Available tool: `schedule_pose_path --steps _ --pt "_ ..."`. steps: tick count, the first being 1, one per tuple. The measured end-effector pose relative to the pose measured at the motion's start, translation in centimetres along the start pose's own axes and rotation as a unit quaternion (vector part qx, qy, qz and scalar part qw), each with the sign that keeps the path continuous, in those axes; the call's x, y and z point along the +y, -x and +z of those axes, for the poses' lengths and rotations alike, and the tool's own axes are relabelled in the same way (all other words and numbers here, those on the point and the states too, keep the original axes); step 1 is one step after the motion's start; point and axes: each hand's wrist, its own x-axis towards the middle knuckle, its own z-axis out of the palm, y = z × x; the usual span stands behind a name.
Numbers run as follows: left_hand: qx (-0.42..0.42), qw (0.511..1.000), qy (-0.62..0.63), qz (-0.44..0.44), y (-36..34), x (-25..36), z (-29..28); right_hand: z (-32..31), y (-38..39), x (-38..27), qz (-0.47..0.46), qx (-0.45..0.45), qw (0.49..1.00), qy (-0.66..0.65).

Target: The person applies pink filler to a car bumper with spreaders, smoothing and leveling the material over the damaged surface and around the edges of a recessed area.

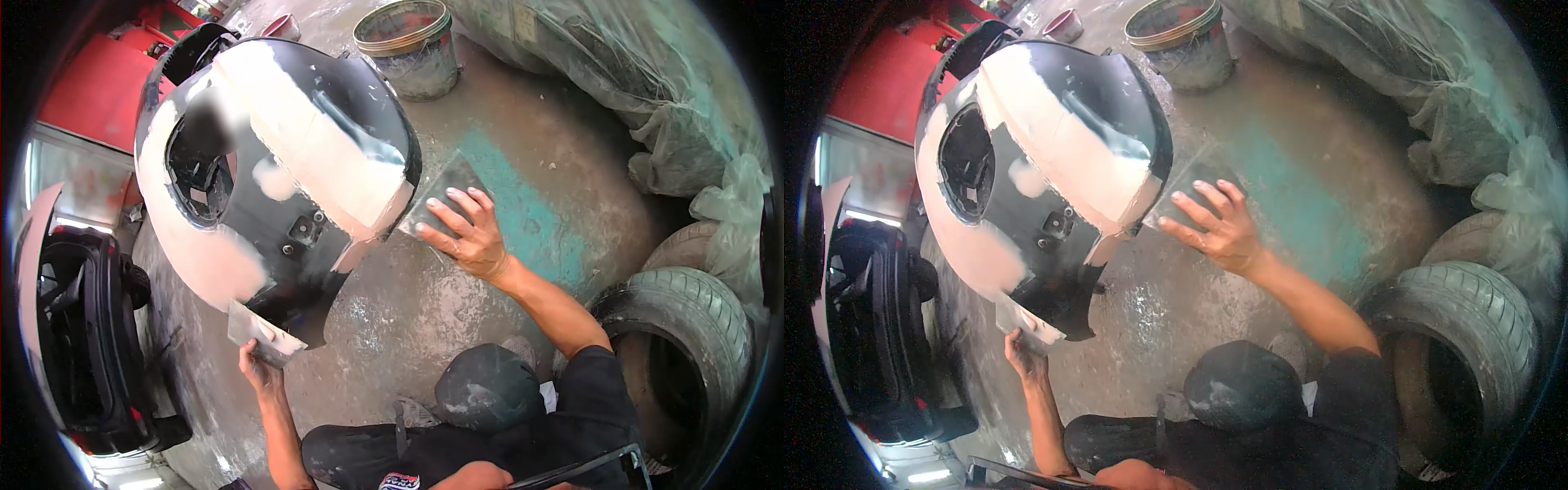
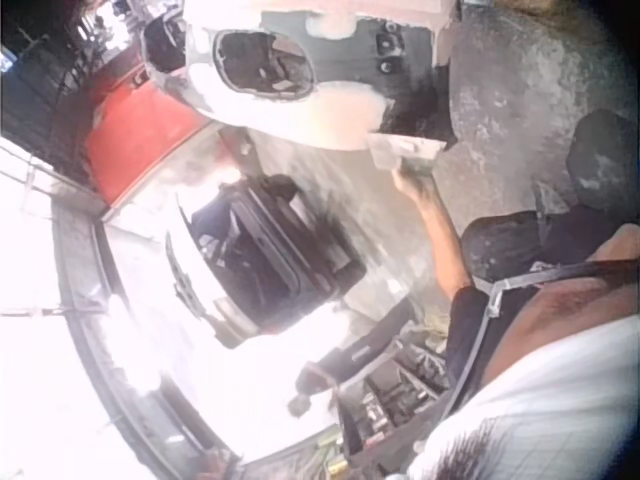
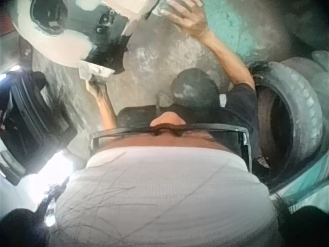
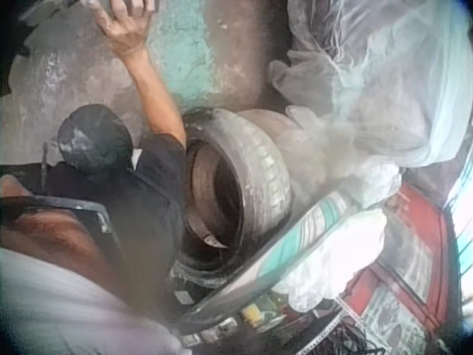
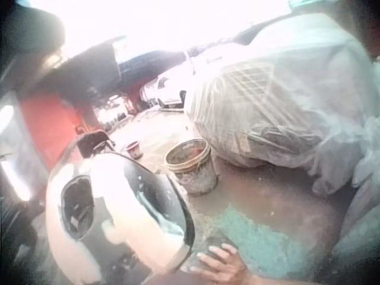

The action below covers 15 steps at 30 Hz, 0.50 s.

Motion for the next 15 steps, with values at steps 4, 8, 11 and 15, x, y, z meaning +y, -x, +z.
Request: schedule_pose_path --steps 4,8,11,15 --pt "-0.043 0.999 -0.002 0.000 -0.2 -0.1 -0.8 0.6 -1.5 0.7 -0.018 -0.003 1.000 0.018" --pt "-0.019 1.000 -0.010 0.005 -0.6 -0.3 -1.4 1.1 -2.2 1.3 -0.017 0.009 1.000 0.019" --pt "-0.008 1.000 -0.016 0.000 -0.6 -0.4 -1.6 1.2 -2.4 0.8 -0.020 -0.004 1.000 0.010" --pt "-0.001 1.000 -0.016 -0.011 -0.2 -0.3 -1.2 2.3 -2.3 0.8 -0.027 0.008 0.999 0.028"
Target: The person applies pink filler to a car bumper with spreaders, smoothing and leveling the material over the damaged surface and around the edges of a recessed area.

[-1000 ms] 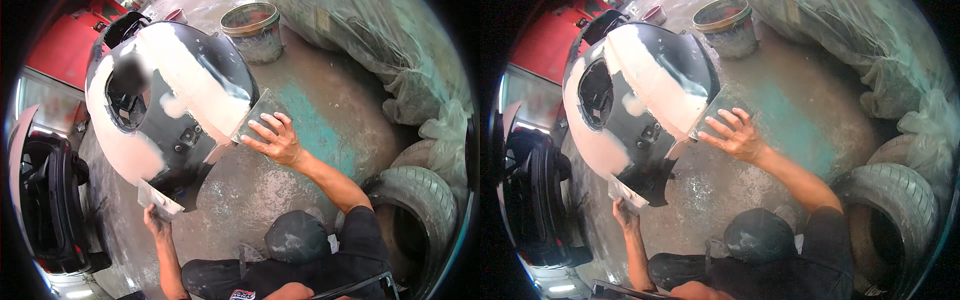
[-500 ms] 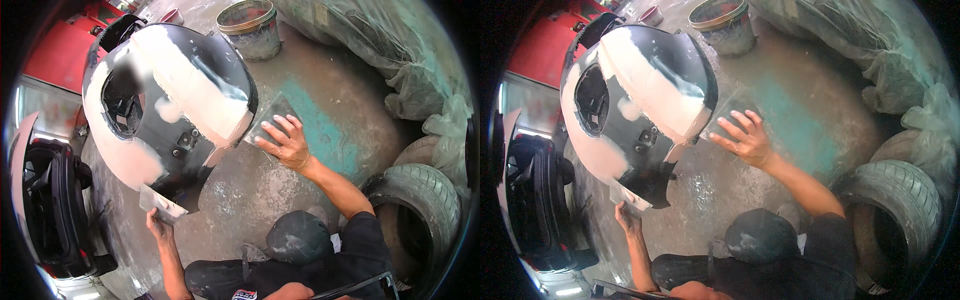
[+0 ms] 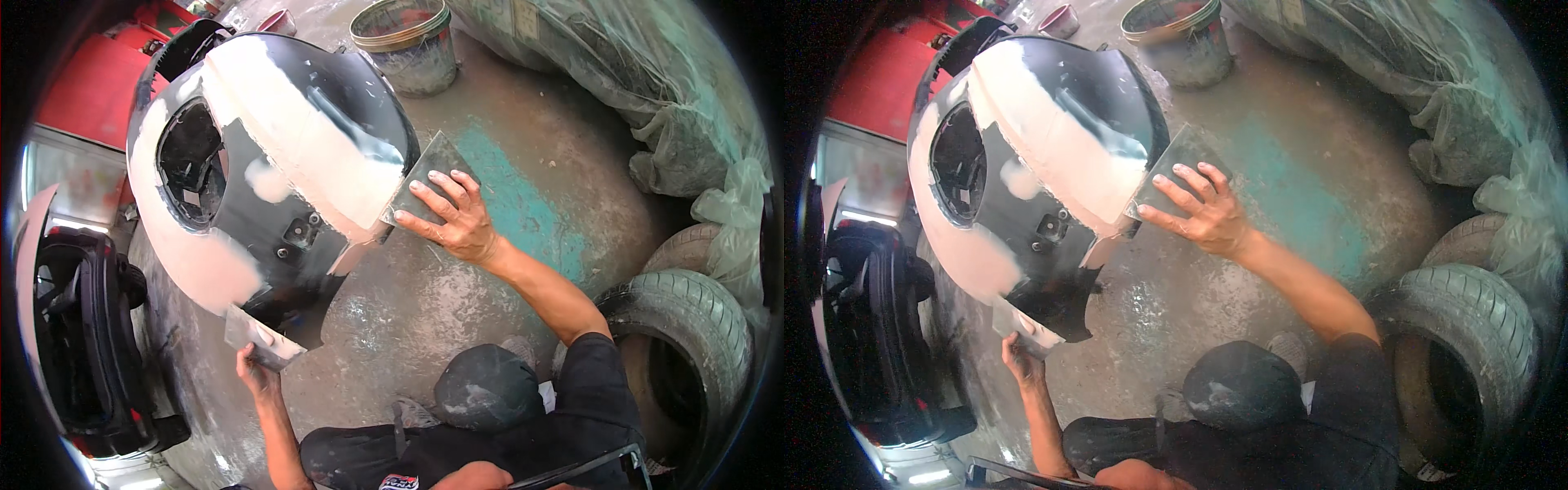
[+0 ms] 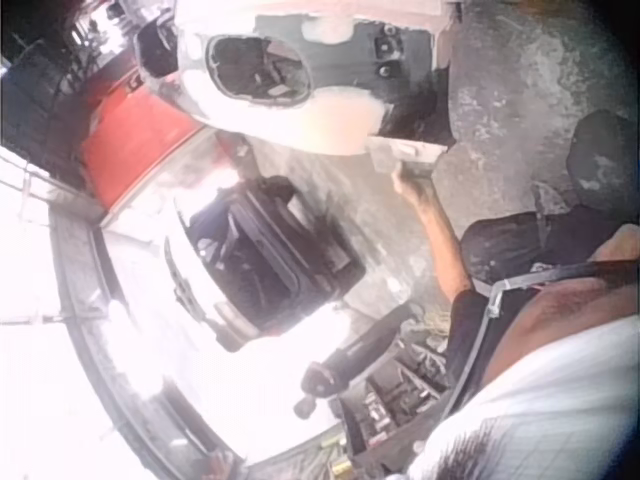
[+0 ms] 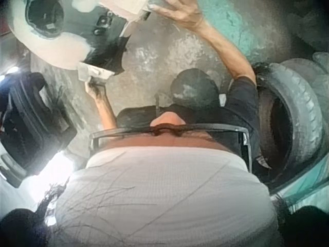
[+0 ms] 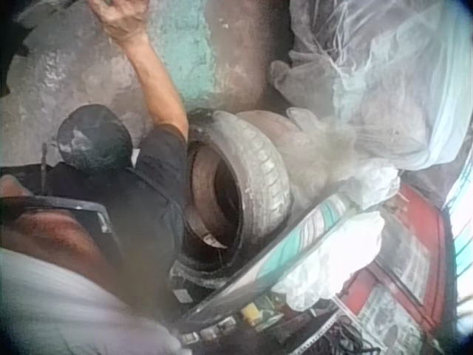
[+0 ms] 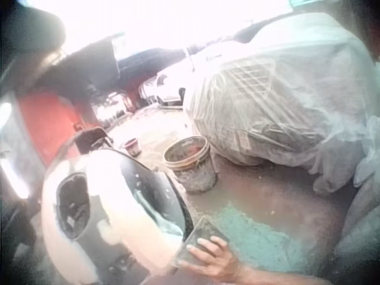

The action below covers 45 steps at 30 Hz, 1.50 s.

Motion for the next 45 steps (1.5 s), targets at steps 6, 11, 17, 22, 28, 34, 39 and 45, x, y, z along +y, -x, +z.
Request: schedule_pose_path --steps 6,11,17,22,28,34,39,45 --pt "-0.008 1.000 -0.025 0.008 0.1 0.2 -0.1 0.8 1.0 0.0 0.010 -0.003 1.000 -0.004" --pt "-0.032 0.999 -0.024 0.010 0.3 0.1 0.7 0.8 4.1 0.6 0.001 -0.028 0.999 -0.032" --pt "0.007 1.000 -0.027 0.001 0.4 0.2 1.1 -0.4 1.4 0.5 0.024 0.025 0.999 -0.010" --pt "-0.013 0.999 -0.036 0.012 0.3 0.1 0.9 -0.2 0.1 0.1 0.008 0.015 0.999 -0.030" --pt "-0.009 0.999 -0.040 0.009 0.0 -0.1 0.3 0.7 0.0 -0.1 0.014 0.020 0.999 -0.028" --pt "0.021 0.999 -0.044 0.011 0.0 -0.2 0.1 0.4 -0.3 0.0 0.010 0.009 1.000 -0.022" --pt "-0.001 0.998 -0.056 0.009 -0.1 -0.1 0.2 1.9 1.4 0.2 0.007 0.015 0.999 -0.034" --pt "-0.001 0.997 -0.072 0.003 -0.1 -0.2 -0.1 2.3 4.6 1.1 -0.008 -0.001 0.999 -0.035"
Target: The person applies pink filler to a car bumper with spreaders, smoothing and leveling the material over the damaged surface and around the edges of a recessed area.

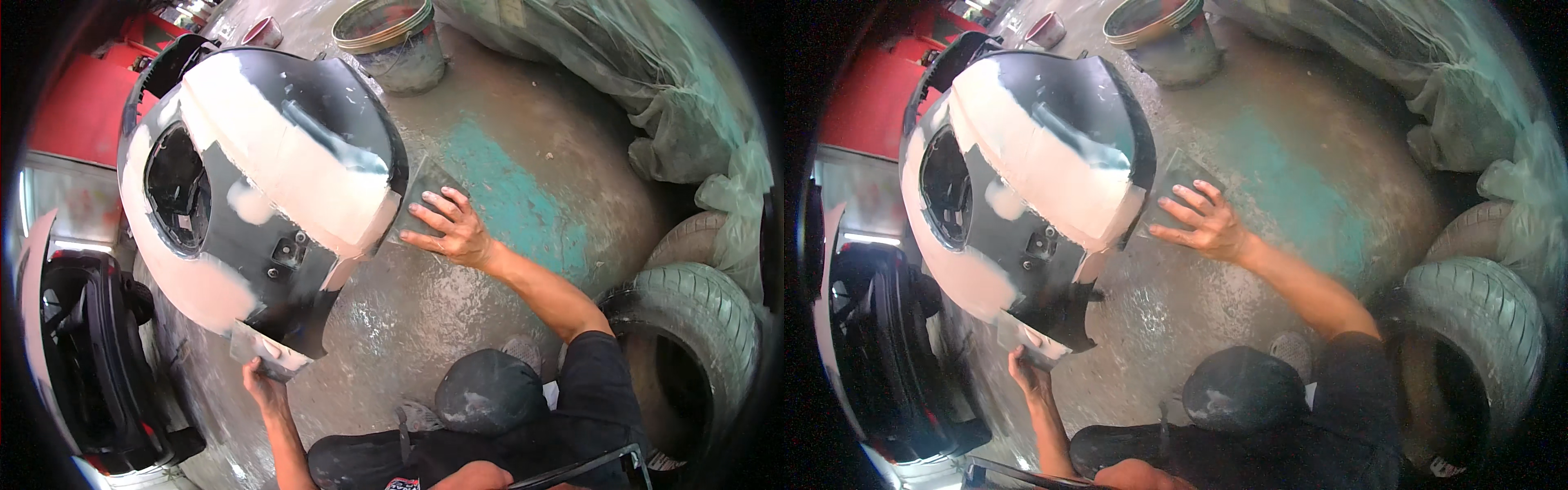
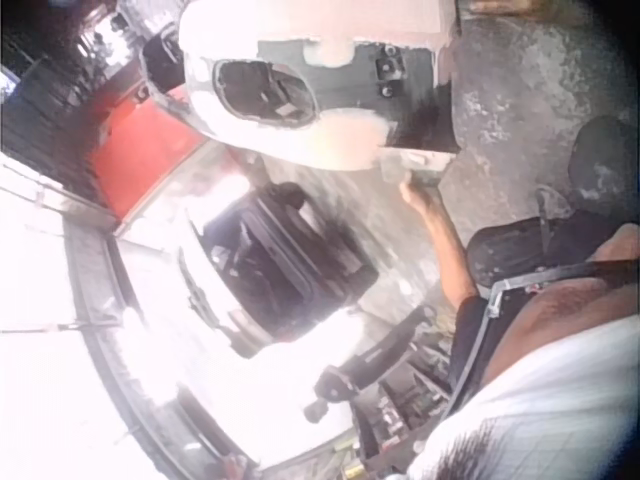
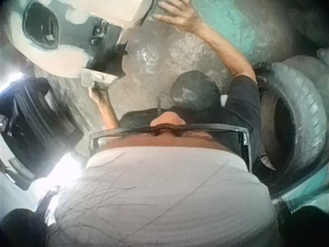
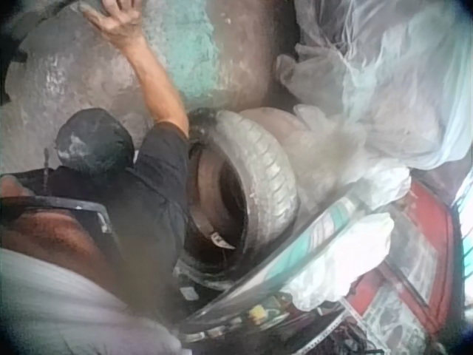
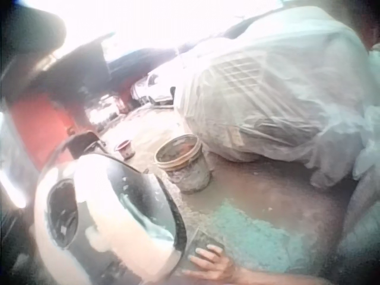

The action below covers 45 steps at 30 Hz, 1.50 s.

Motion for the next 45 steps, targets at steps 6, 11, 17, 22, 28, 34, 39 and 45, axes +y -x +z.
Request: schedule_pose_path --steps 6,11,17,22,28,34,39,45 --pt "0.018 1.000 0.014 0.006 0.4 0.5 1.1 -2.4 -2.7 1.7 0.046 0.033 0.998 0.028" --pt "0.018 1.000 0.006 0.004 0.2 0.1 0.9 -2.5 -4.2 2.5 0.001 0.030 1.000 -0.001" --pt "0.002 1.000 -0.010 -0.002 0.3 0.3 0.8 -1.2 -4.6 2.3 -0.021 0.048 0.998 -0.018" --pt "0.013 1.000 -0.003 -0.006 0.4 0.3 1.1 -0.8 -4.8 2.2 -0.007 0.029 0.999 -0.019" --pt "0.026 1.000 -0.010 -0.004 0.5 0.2 1.2 1.2 -3.8 2.4 -0.006 0.051 0.998 -0.036" --pt "0.006 1.000 -0.024 0.011 0.5 0.1 0.7 3.5 -1.3 1.8 0.029 0.071 0.996 -0.051" --pt "0.019 1.000 -0.021 0.006 0.5 0.1 0.6 3.4 0.7 1.4 0.032 0.077 0.994 -0.068" --pt "-0.002 1.000 -0.011 -0.025 1.1 0.4 1.1 0.9 2.6 1.8 0.156 0.000 0.988 -0.013"
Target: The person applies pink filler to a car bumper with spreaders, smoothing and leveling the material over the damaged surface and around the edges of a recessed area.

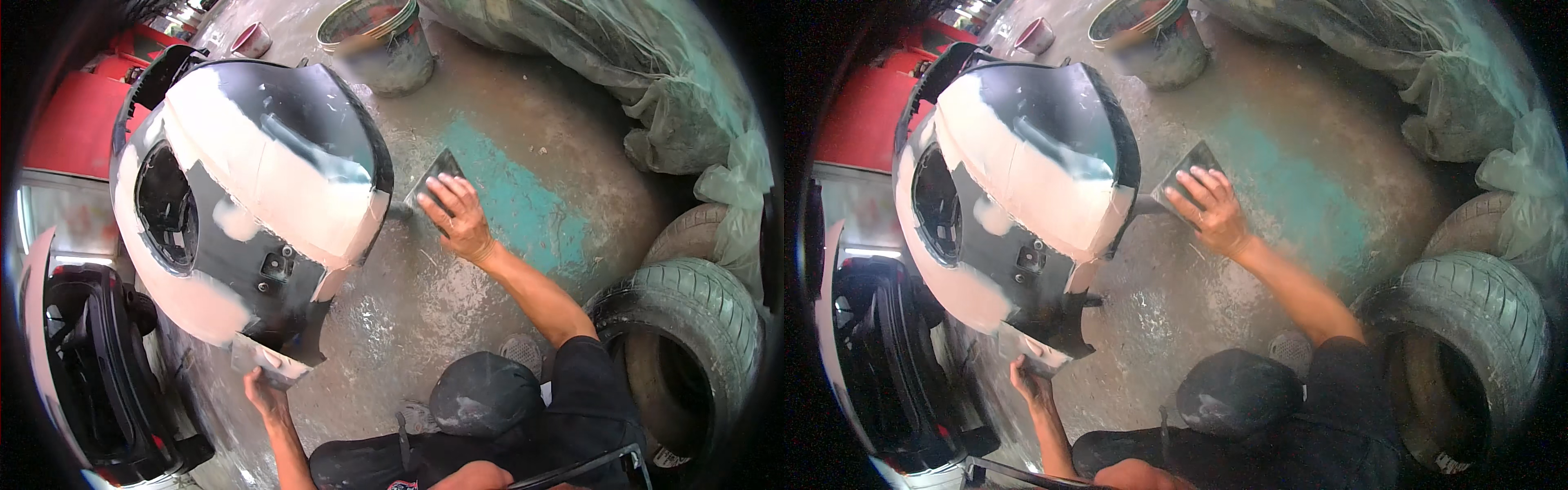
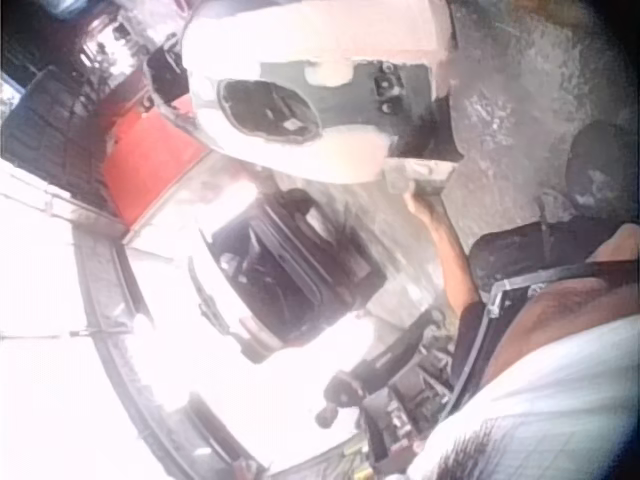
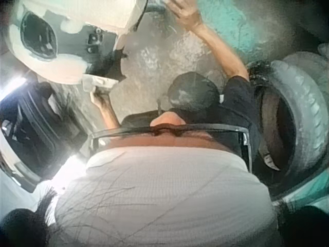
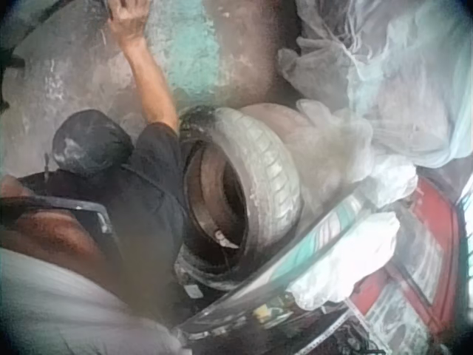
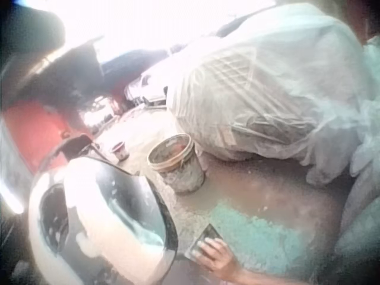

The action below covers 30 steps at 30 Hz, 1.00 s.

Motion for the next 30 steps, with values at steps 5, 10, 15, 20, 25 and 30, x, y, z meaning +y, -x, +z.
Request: schedule_pose_path --steps 5,10,15,20,25,30 --pt "0.027 0.999 -0.017 0.023 -0.3 0.1 0.4 -2.1 -3.9 -2.7 -0.061 0.050 0.997 -0.013" --pt "0.005 1.000 0.000 0.028 -1.1 -0.4 -1.1 -2.7 -5.5 -3.7 -0.127 0.065 0.989 0.032" --pt "0.007 0.999 0.014 0.044 -1.7 -1.2 -2.6 -2.3 -5.9 -4.3 -0.149 0.044 0.988 0.024" --pt "0.014 0.999 0.012 0.041 -1.6 -1.0 -2.3 -1.8 -5.7 -4.6 -0.144 0.028 0.989 -0.001" --pt "0.018 0.999 0.010 0.025 -0.3 0.0 0.8 -1.2 -5.5 -4.3 -0.149 0.025 0.989 -0.003" --pt "0.032 0.998 -0.005 0.045 -0.8 -0.5 -1.0 1.1 -3.7 -3.4 -0.159 0.053 0.986 -0.021"
